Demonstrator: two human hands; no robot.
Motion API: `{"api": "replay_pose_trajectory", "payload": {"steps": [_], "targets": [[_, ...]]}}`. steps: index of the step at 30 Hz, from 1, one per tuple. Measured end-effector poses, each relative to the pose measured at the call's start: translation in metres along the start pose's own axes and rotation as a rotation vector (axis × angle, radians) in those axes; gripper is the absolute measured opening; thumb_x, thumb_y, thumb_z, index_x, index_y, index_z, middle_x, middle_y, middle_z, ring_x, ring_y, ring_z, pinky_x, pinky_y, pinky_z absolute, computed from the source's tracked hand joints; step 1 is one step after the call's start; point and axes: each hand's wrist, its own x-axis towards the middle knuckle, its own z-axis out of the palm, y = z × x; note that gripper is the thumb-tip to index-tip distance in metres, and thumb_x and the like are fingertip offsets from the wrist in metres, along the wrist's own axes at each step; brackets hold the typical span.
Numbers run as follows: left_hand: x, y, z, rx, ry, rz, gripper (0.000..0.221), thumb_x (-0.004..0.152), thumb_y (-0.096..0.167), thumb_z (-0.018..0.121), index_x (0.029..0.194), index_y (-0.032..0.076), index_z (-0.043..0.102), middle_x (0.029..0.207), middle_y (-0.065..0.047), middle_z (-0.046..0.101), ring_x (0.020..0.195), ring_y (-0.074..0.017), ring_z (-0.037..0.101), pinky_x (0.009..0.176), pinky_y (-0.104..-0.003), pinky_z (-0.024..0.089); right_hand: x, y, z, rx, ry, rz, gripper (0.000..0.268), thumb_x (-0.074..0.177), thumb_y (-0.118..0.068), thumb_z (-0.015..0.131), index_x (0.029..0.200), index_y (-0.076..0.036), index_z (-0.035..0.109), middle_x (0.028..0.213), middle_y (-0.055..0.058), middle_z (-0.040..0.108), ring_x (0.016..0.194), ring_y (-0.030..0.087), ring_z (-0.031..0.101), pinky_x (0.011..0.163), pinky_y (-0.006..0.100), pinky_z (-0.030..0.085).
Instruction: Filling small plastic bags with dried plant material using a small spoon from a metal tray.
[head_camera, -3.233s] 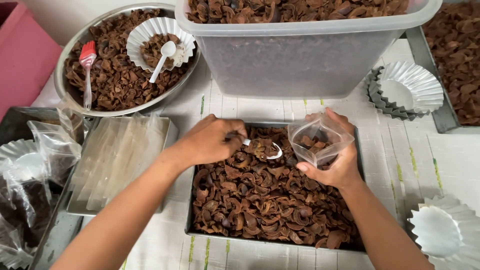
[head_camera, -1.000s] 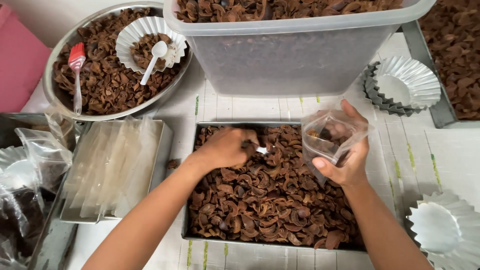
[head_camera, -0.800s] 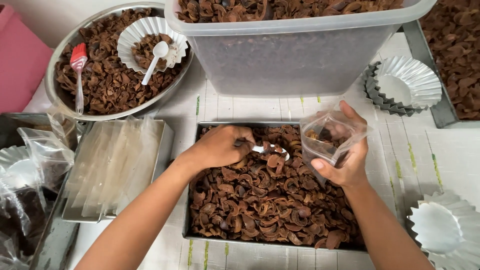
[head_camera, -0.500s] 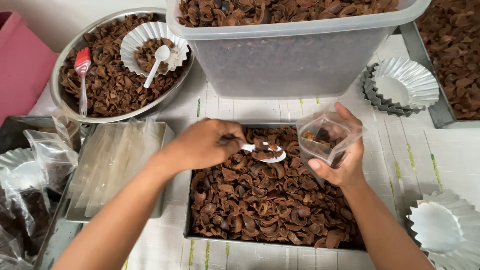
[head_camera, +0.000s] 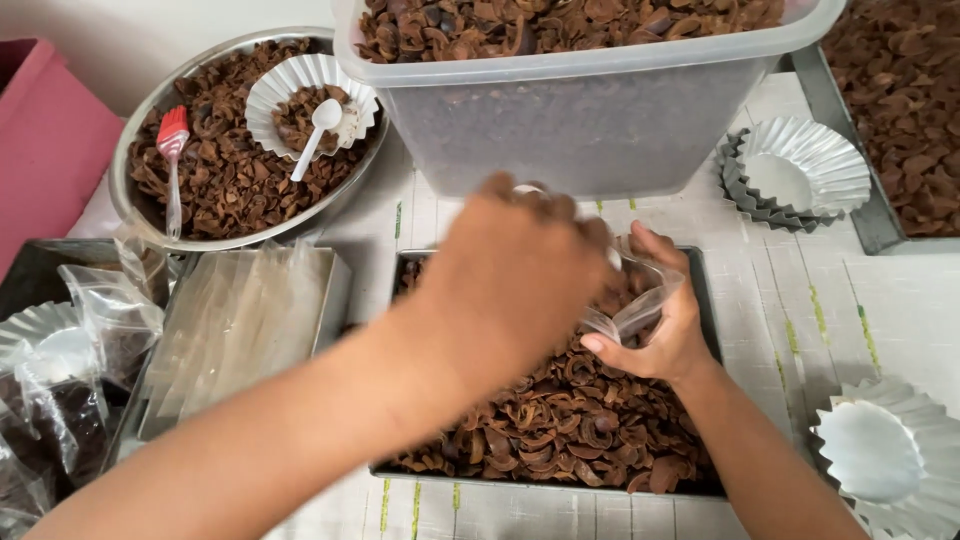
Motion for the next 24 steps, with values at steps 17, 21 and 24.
{"api": "replay_pose_trajectory", "payload": {"steps": [17,21,24], "targets": [[0.037,0.031,0.015,0.119,0.210,0.343,0.015,0.087,0.025,0.077,0.095,0.012,0.074,0.094,-0.007,0.073,0.083,-0.0220,0.069,0.077,-0.037,0.058,0.004,0.006,-0.005,0.978,0.103,0.358,0.008,0.107,-0.023,0.048,0.111,-0.019,0.042,0.097,0.004,0.048,0.071,0.014,0.053,0.063,0.031,0.045],[0.016,0.016,0.003,0.287,0.523,0.135,0.009,0.093,0.024,0.070,0.092,0.016,0.071,0.076,-0.002,0.070,0.068,-0.0158,0.065,0.074,-0.031,0.055,0.048,-0.040,0.005,1.263,0.264,0.736,0.046,0.103,-0.041,0.049,0.062,-0.021,0.042,0.055,-0.003,0.040,0.052,0.009,0.045,0.052,0.024,0.035],[0.028,0.023,-0.001,0.123,0.008,0.288,0.020,0.092,0.027,0.075,0.108,0.017,0.070,0.091,-0.005,0.072,0.079,-0.0192,0.070,0.085,-0.040,0.059,0.049,-0.042,0.008,1.150,0.169,0.628,0.046,0.103,-0.042,0.046,0.063,-0.018,0.047,0.050,-0.003,0.037,0.041,0.012,0.041,0.038,0.029,0.031]]}}
